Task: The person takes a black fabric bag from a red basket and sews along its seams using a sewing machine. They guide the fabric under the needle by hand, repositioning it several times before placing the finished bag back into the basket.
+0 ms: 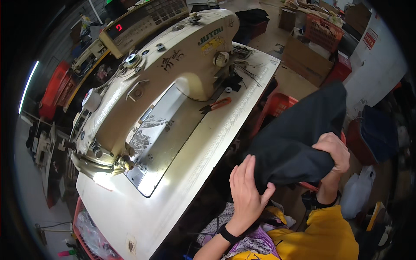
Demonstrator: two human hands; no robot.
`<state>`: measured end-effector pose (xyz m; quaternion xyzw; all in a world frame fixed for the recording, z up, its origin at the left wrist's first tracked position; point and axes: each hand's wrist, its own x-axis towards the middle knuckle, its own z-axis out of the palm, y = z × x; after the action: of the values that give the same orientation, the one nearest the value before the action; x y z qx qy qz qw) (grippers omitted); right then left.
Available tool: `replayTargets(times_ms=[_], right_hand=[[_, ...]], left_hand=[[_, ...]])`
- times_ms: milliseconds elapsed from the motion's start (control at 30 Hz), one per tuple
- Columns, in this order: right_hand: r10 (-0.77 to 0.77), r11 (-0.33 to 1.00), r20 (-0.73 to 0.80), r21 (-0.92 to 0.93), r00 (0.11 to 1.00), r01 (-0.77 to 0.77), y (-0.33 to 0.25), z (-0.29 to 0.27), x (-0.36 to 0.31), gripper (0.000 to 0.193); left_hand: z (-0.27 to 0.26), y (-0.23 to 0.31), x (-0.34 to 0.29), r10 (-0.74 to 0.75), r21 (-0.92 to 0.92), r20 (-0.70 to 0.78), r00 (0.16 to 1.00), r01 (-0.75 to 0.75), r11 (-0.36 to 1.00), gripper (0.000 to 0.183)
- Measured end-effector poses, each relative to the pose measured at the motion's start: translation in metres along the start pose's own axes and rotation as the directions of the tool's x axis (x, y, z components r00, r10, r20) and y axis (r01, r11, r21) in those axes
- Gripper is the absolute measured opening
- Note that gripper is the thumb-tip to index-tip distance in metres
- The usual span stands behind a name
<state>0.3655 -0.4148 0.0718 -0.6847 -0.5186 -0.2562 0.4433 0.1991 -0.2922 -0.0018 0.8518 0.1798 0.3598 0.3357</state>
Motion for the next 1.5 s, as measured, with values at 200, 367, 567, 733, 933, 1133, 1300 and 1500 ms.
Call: replayTargets(times_ms=[200, 367, 567, 733, 933, 1133, 1300, 1500], right_hand=[[0.331, 0.859, -0.268, 0.483, 0.905, -0.171, 0.012, -0.024, -0.021, 0.024], [0.329, 0.877, -0.419, -0.198, 0.846, -0.438, 0.044, -0.061, -0.027, 0.047], [-0.308, 0.951, 0.333, 0.080, 0.891, 0.299, -0.027, 0.043, -0.003, 0.061], [-0.292, 0.952, 0.082, 0.124, 0.953, 0.281, -0.024, 0.048, 0.016, 0.049], [-0.256, 0.959, -0.001, 0.128, 0.967, 0.254, -0.054, 0.055, 0.050, 0.047], [-0.267, 0.899, 0.054, 0.372, 0.962, 0.229, -0.092, 0.064, 0.051, 0.051], [-0.234, 0.930, 0.048, 0.303, 0.971, 0.209, -0.096, 0.056, 0.061, 0.036], [-0.148, 0.972, -0.013, 0.182, 0.989, 0.147, -0.083, 0.058, 0.064, 0.054]], left_hand=[[-0.002, -0.050, -0.019, -0.118, 0.082, 0.148, 0.982, 0.107, 0.991, 0.070], [-0.037, -0.041, 0.017, -0.112, -0.194, -0.073, 0.991, 0.096, 0.976, 0.055], [-0.068, -0.006, 0.048, 0.286, -0.174, 0.036, 0.958, -0.276, 0.945, 0.055], [-0.063, 0.014, 0.019, 0.401, 0.380, -0.538, 0.742, -0.212, 0.900, 0.032], [-0.046, -0.013, -0.077, 0.115, 0.277, -0.086, 0.990, -0.087, 0.957, 0.073], [-0.014, -0.047, -0.052, -0.132, 0.374, -0.278, 0.951, 0.234, 0.897, 0.116], [-0.038, -0.069, -0.053, -0.082, 0.384, -0.228, 0.970, 0.167, 0.908, 0.063], [-0.103, -0.065, -0.080, -0.137, 0.189, -0.297, 0.945, 0.199, 0.962, 0.056]])
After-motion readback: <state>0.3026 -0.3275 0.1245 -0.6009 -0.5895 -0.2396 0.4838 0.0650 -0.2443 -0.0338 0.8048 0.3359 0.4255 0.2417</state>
